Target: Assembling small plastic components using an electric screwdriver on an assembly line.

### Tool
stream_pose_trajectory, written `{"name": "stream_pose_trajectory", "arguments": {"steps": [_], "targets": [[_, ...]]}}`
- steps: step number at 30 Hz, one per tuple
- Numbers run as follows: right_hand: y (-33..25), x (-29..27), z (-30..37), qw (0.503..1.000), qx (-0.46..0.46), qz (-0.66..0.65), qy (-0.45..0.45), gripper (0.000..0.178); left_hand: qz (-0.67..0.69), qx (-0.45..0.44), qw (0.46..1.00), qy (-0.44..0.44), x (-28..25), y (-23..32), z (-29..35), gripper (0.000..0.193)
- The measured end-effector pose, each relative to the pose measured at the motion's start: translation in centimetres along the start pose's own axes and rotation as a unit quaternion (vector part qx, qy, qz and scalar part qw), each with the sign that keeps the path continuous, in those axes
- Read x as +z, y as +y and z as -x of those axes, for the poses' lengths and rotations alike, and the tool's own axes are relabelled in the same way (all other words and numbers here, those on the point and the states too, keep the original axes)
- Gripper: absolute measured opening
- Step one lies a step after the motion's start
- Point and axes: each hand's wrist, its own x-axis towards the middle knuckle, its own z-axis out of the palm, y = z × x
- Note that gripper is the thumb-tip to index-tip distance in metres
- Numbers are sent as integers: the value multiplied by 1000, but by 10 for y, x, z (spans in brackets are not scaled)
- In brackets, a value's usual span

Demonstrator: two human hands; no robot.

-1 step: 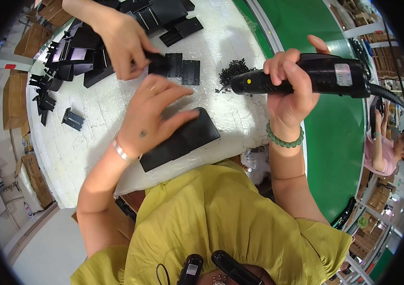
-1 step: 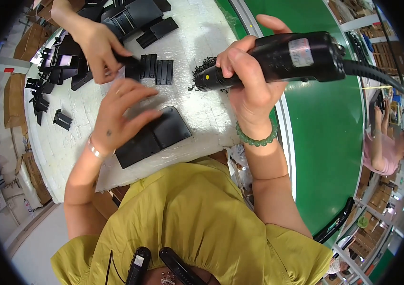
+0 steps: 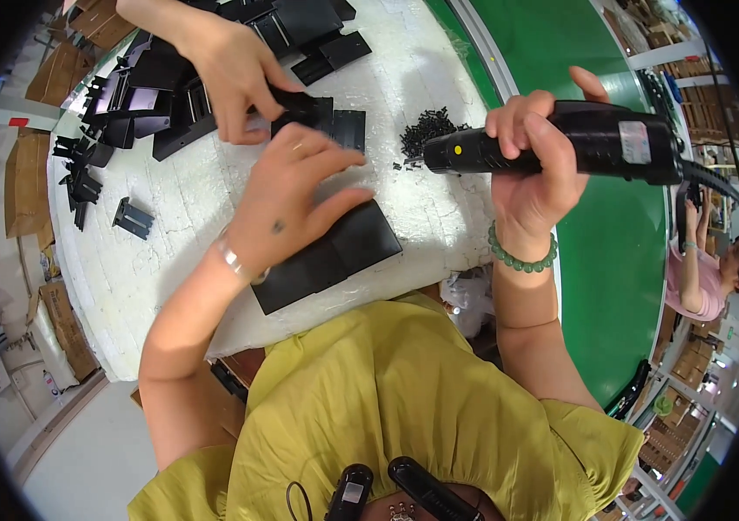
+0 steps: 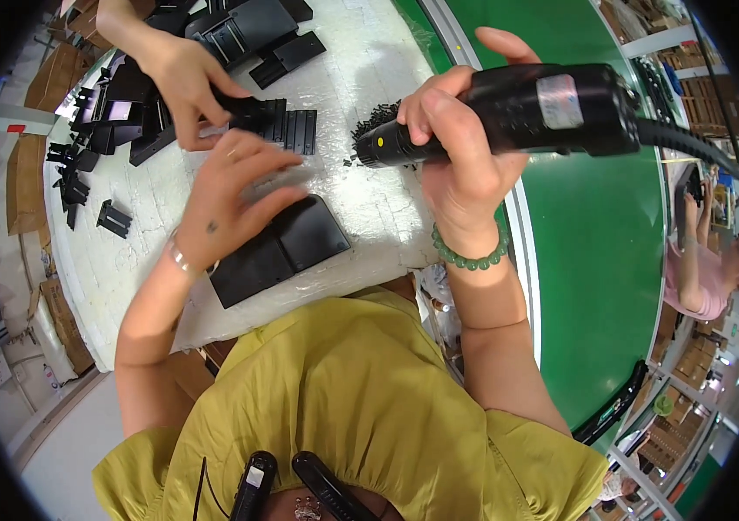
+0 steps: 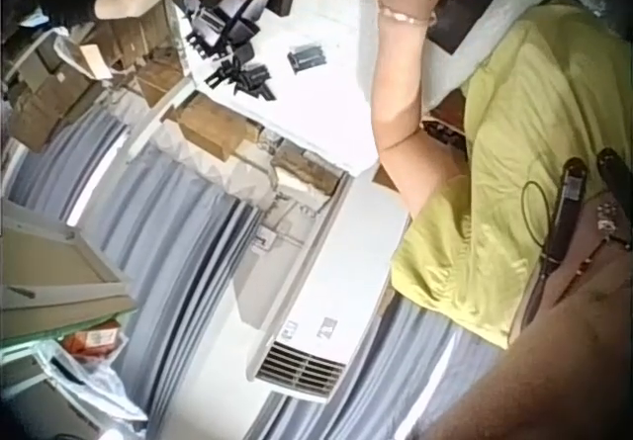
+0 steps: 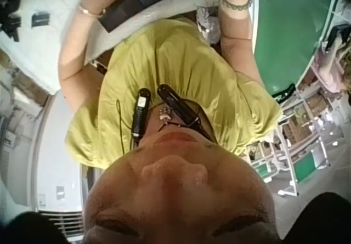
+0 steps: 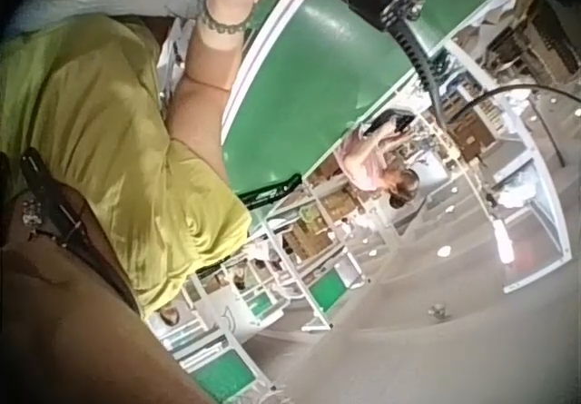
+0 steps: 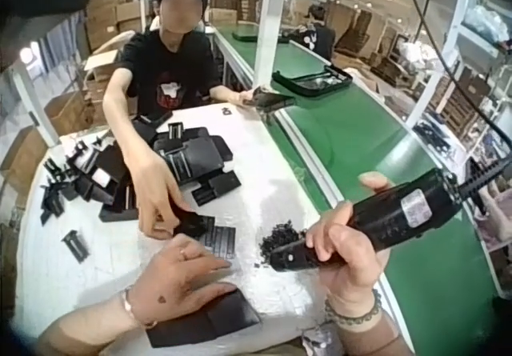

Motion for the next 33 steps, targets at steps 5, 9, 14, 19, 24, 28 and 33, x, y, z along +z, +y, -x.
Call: {"name": "stream_pose_trajectory", "arguments": {"steps": [5, 9, 14, 19, 24, 28, 33], "targets": [[-13, 1, 1, 997, -47, -64, -20, 54, 79, 64, 993, -64, 37, -12, -41, 15], [-16, -2, 5, 994, -89, -68, -6, 56, 131, 30, 990, -40, 45, -9, -46, 12], [-27, -1, 3, 991, -111, -69, 10, 56, 337, -211, 914, -75, 48, -14, -44, 12], [-41, -1, 6, 982, -145, -121, -18, 61, 586, -343, 732, -54, 34, 6, -37, 18], [-50, 0, 11, 974, -156, -145, -75, 62, 679, -353, 637, -90, 27, 12, -30, 16], [-60, 5, 19, 971, -168, -97, -137, 51, 711, -356, 598, -99, 24, 18, -21, 15], [-76, 12, 24, 966, -118, -69, -218, 48, 764, -362, 518, -132, 20, 19, 1, 26]]}}
